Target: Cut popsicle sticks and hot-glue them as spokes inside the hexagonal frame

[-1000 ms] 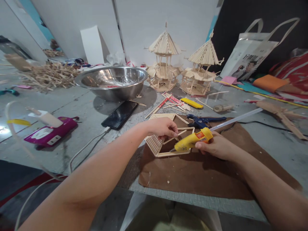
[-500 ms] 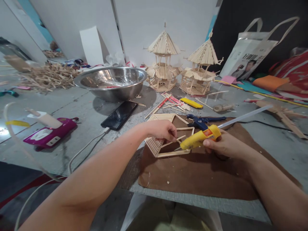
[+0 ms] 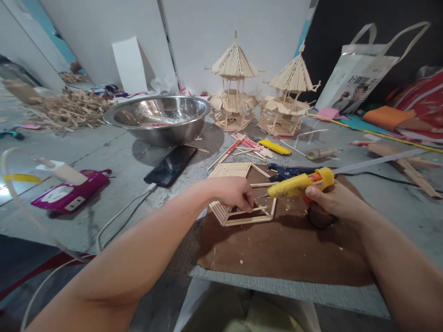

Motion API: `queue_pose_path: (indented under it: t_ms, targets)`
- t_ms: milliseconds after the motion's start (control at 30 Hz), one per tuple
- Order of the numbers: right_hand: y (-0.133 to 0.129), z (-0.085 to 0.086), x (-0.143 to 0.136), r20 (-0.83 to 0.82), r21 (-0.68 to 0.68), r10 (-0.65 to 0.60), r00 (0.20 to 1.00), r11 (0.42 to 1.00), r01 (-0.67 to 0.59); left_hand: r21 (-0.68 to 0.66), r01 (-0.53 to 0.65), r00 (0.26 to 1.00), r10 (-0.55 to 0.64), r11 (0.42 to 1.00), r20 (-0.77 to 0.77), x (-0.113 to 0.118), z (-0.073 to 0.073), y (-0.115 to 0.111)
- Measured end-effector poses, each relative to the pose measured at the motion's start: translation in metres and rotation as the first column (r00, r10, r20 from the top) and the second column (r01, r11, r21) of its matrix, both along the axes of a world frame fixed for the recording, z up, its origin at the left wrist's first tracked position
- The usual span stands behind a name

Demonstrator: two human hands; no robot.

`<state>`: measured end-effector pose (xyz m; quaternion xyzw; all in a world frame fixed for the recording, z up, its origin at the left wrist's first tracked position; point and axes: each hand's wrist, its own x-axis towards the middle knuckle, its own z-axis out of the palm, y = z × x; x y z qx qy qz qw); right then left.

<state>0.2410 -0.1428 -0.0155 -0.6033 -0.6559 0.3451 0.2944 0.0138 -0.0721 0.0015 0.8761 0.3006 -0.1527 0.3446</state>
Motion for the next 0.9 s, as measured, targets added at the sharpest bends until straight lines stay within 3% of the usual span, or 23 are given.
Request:
queue_pose_path:
  t_ms: [167, 467, 900]
  targets:
    - [0.003, -0.005, 0.006, -0.125, -0.118, -0.063, 0.99, 0.992, 0.048, 0.001, -0.002, 1.0, 0.002, 1.0, -0.009, 0.001, 0.0, -0.004]
    - [0.005, -0.004, 0.006, -0.18, -0.092, -0.036, 0.983, 0.996, 0.02, -0.057, -0.002, 1.0, 0.0, 0.998, -0.028, 0.002, 0.003, -0.007]
    - [0.008, -0.017, 0.013, -0.178, -0.048, -0.009, 0.984, 0.999, 0.001, -0.038, 0.032, 0.999, -0.033, 0.999, -0.025, 0.002, -0.003, -0.006]
